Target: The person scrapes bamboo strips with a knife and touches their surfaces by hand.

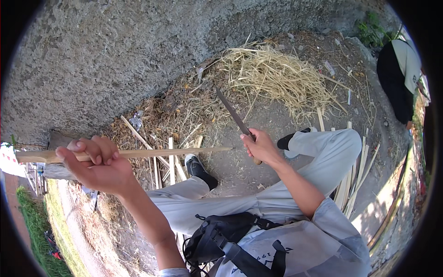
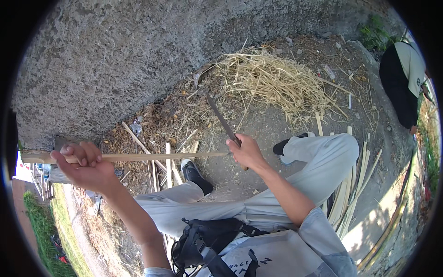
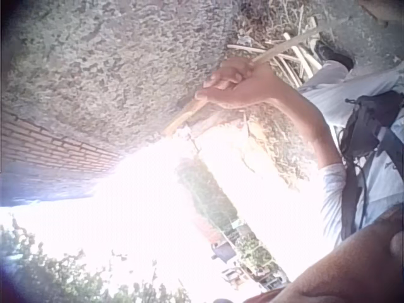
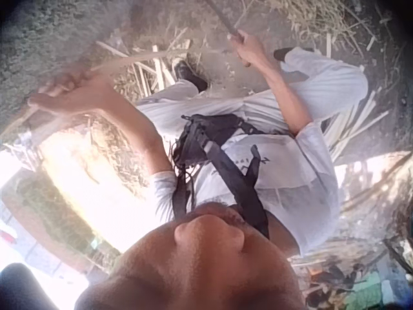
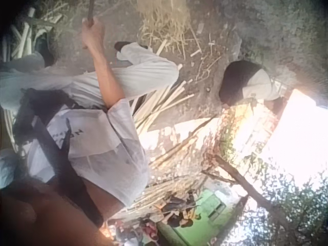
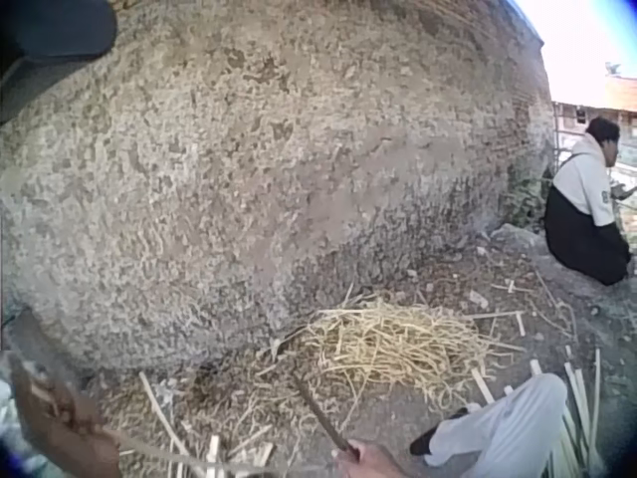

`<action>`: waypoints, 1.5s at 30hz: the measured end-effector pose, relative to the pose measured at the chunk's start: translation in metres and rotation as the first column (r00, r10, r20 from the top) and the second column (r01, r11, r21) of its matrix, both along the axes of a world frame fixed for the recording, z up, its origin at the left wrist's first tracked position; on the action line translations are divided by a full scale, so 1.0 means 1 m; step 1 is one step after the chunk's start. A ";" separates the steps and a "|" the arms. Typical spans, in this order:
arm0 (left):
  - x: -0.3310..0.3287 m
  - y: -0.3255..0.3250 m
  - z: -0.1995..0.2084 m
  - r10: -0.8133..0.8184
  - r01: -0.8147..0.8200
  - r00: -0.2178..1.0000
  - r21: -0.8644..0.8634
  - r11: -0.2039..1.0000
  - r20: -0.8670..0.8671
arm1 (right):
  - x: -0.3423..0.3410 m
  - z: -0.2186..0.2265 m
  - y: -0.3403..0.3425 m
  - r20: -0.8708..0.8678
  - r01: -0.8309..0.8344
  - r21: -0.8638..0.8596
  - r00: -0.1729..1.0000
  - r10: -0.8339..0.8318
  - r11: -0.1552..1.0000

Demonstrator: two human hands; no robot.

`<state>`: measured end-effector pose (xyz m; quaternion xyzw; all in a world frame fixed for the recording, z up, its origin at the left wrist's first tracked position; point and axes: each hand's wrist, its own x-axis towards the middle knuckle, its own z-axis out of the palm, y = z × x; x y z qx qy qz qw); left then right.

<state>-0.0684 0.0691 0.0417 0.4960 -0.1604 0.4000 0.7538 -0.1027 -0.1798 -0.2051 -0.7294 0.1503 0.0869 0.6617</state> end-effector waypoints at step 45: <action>0.059 -0.034 0.014 -0.493 0.522 0.849 0.159 0.838 -0.188 | -0.021 -0.050 0.006 -0.149 -0.181 -0.260 0.978 0.146 0.948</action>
